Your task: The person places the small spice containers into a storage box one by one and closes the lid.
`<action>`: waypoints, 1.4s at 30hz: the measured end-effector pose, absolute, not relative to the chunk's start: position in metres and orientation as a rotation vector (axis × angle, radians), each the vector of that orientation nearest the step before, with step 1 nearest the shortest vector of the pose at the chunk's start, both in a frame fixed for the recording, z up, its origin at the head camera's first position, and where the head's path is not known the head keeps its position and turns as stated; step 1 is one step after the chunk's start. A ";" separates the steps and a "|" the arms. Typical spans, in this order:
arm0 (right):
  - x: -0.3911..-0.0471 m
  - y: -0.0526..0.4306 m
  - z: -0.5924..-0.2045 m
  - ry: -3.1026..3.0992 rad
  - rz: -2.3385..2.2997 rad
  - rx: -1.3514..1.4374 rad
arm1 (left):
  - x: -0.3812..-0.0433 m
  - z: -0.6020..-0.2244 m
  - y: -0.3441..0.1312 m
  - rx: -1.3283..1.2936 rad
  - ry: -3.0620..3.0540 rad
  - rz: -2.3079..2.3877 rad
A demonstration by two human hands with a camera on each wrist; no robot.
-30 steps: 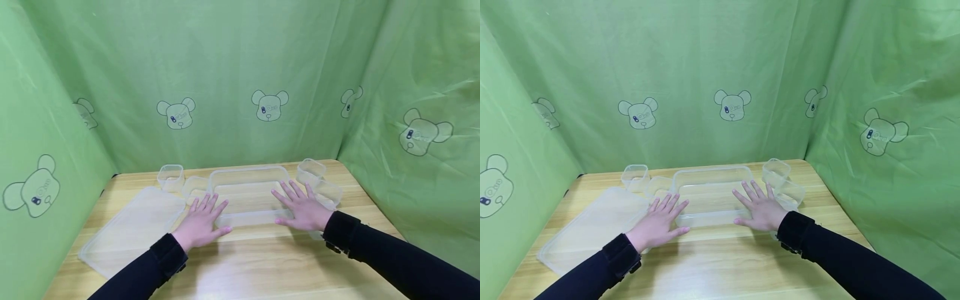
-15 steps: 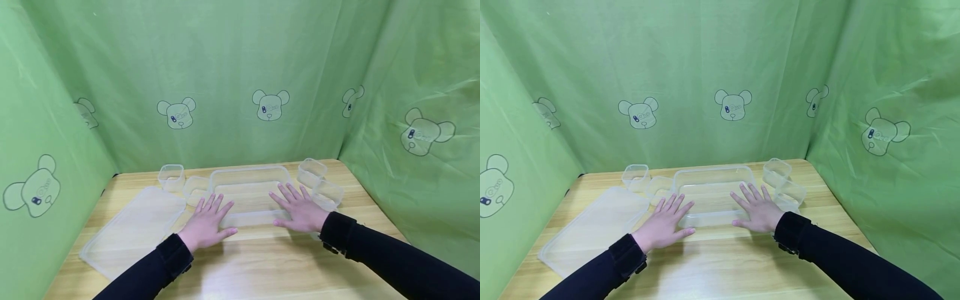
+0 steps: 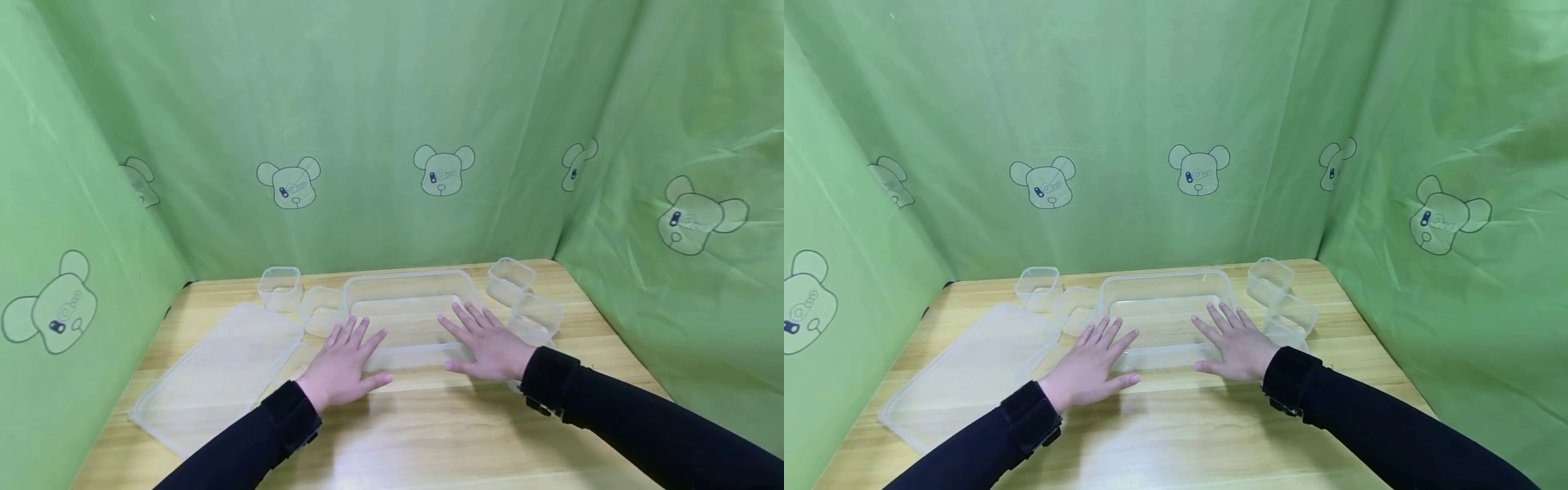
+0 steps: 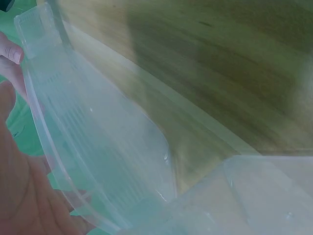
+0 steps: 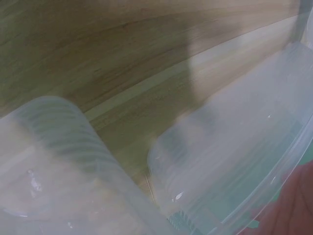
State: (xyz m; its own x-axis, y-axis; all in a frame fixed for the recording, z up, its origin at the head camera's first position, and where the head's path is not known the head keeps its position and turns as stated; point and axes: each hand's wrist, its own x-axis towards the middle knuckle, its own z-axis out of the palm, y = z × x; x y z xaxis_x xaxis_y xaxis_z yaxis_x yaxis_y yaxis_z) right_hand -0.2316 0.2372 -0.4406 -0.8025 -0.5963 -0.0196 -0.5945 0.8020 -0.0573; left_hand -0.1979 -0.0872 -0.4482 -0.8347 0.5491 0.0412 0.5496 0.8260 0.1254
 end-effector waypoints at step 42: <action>-0.225 0.230 -0.427 2.905 -0.015 -0.987 | -0.210 -0.452 -0.079 -1.084 -2.766 0.115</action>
